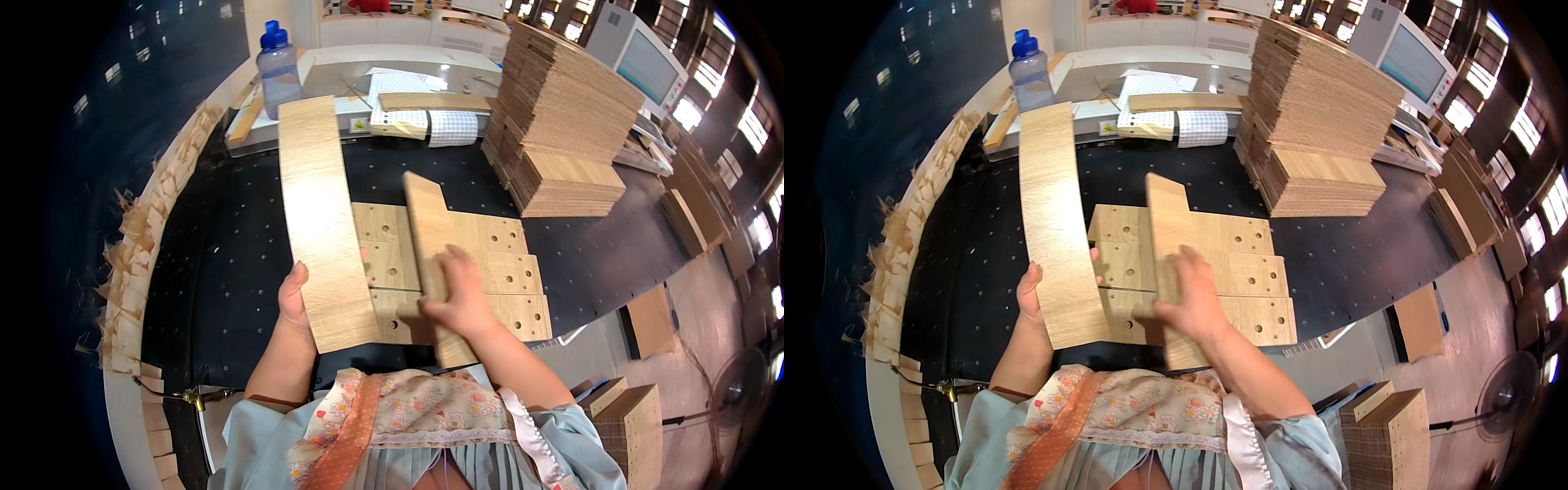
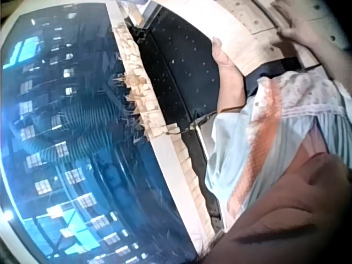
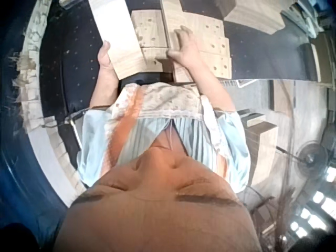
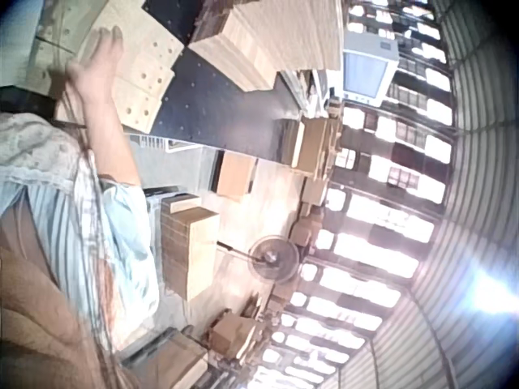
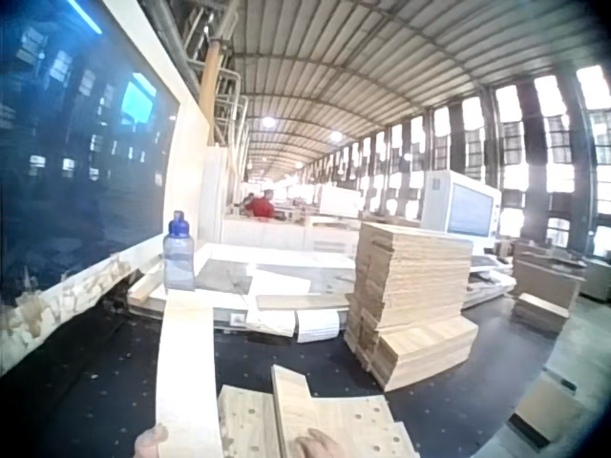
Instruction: The person sorts and stacks wooden planks by hand on a worktable, picking up individual pieces to inspect and group them.
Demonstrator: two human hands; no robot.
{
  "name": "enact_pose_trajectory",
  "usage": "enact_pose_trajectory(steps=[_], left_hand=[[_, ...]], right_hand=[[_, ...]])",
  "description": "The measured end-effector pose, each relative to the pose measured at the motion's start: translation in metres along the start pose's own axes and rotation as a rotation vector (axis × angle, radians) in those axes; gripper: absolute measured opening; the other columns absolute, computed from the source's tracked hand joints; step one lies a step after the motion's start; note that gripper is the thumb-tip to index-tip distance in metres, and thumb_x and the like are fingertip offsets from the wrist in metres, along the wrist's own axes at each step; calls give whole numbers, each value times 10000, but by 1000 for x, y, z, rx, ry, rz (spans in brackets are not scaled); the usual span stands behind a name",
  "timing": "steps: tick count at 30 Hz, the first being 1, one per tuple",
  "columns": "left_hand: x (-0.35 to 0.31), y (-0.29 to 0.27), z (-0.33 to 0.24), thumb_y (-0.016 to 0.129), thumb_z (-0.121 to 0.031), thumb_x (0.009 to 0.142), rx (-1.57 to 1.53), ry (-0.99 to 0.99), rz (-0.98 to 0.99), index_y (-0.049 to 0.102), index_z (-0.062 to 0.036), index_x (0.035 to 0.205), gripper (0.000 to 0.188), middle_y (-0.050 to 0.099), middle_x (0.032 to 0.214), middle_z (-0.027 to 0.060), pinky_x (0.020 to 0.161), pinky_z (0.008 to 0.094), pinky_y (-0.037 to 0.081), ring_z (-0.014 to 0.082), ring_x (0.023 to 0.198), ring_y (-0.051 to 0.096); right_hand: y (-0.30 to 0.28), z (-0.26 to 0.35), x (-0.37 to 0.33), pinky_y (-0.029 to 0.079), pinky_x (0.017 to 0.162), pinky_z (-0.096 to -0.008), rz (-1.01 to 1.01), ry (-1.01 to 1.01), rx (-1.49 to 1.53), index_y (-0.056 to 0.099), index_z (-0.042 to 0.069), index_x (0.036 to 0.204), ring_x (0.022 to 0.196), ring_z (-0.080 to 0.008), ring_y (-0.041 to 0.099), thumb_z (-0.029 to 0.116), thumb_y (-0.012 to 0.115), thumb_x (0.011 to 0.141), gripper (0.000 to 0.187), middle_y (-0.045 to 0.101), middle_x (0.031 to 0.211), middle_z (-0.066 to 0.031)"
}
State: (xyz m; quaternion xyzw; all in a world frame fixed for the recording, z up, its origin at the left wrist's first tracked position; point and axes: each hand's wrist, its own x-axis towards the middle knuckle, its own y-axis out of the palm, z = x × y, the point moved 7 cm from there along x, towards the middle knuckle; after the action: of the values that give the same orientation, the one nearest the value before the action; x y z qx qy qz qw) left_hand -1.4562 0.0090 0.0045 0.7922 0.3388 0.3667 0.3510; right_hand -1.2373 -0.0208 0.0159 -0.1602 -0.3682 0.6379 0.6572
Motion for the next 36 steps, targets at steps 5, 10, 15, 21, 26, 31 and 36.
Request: enact_pose_trajectory(steps=[5, 10, 15, 21, 26, 31, 36], left_hand=[[3, 2, 2, 593, -379, 837, -48, 29, -39, 249, -28, 1420, 762, 404, 1341, 283, 939, 520, 441, 422, 1134, 514], [9, 14, 4, 603, -359, 838, -18, 32, -38, 239, -4, 1416, 770, 407, 1341, 273, 959, 527, 424, 393, 1239, 427], [12, 17, 6, 621, -329, 835, -19, -5, -13, 242, 1, 1406, 761, 432, 1315, 266, 934, 517, 457, 379, 1203, 470], [16, 18, 17, 648, -300, 819, -2, -22, -50, 253, -4, 1396, 758, 456, 1288, 257, 900, 488, 489, 362, 1147, 523], [20, 25, 25, 655, -263, 815, -12, -36, -33, 247, -25, 1404, 755, 442, 1323, 216, 945, 450, 460, 338, 1180, 498], [22, 22, 32, 646, -238, 827, -40, -61, -15, 229, -59, 1426, 752, 384, 1392, 172, 1028, 434, 379, 295, 1264, 418], [23, 30, 34, 644, -205, 832, 8, -38, 43, 214, -87, 1442, 755, 362, 1419, 140, 1044, 421, 359, 276, 1290, 388]], right_hand=[[-42, -23, 13, 463, 901, -413, -226, 78, 1405, 417, 22, 1294, 1048, -278, 542, 253, 643, 695, 681, 512, 1184, -154], [-53, -23, 23, 476, 917, -463, 0, 79, 1554, 393, -5, 1326, 1094, -336, 563, 206, 646, 711, 699, 531, 1233, -210], [-42, -19, 31, 474, 936, -391, 92, 35, 1588, 376, -34, 1326, 1101, -269, 570, -11, 612, 748, 624, 541, 1243, -170], [-40, -1, 41, 499, 900, -370, 123, 42, 1536, 408, -37, 1296, 1085, -245, 579, -19, 579, 821, 505, 556, 1220, -164], [-29, 9, 42, 496, 903, -368, 75, 56, 1449, 444, -38, 1266, 1079, -236, 579, -17, 558, 842, 439, 560, 1212, -162], [-17, 22, 41, 464, 936, -372, 122, 72, 1502, 435, -29, 1280, 1096, -234, 565, -6, 560, 848, 450, 558, 1213, -157], [-8, 23, 38, 444, 951, -368, 142, 112, 1461, 431, -24, 1287, 1112, -229, 550, 3, 558, 854, 451, 556, 1217, -147]])
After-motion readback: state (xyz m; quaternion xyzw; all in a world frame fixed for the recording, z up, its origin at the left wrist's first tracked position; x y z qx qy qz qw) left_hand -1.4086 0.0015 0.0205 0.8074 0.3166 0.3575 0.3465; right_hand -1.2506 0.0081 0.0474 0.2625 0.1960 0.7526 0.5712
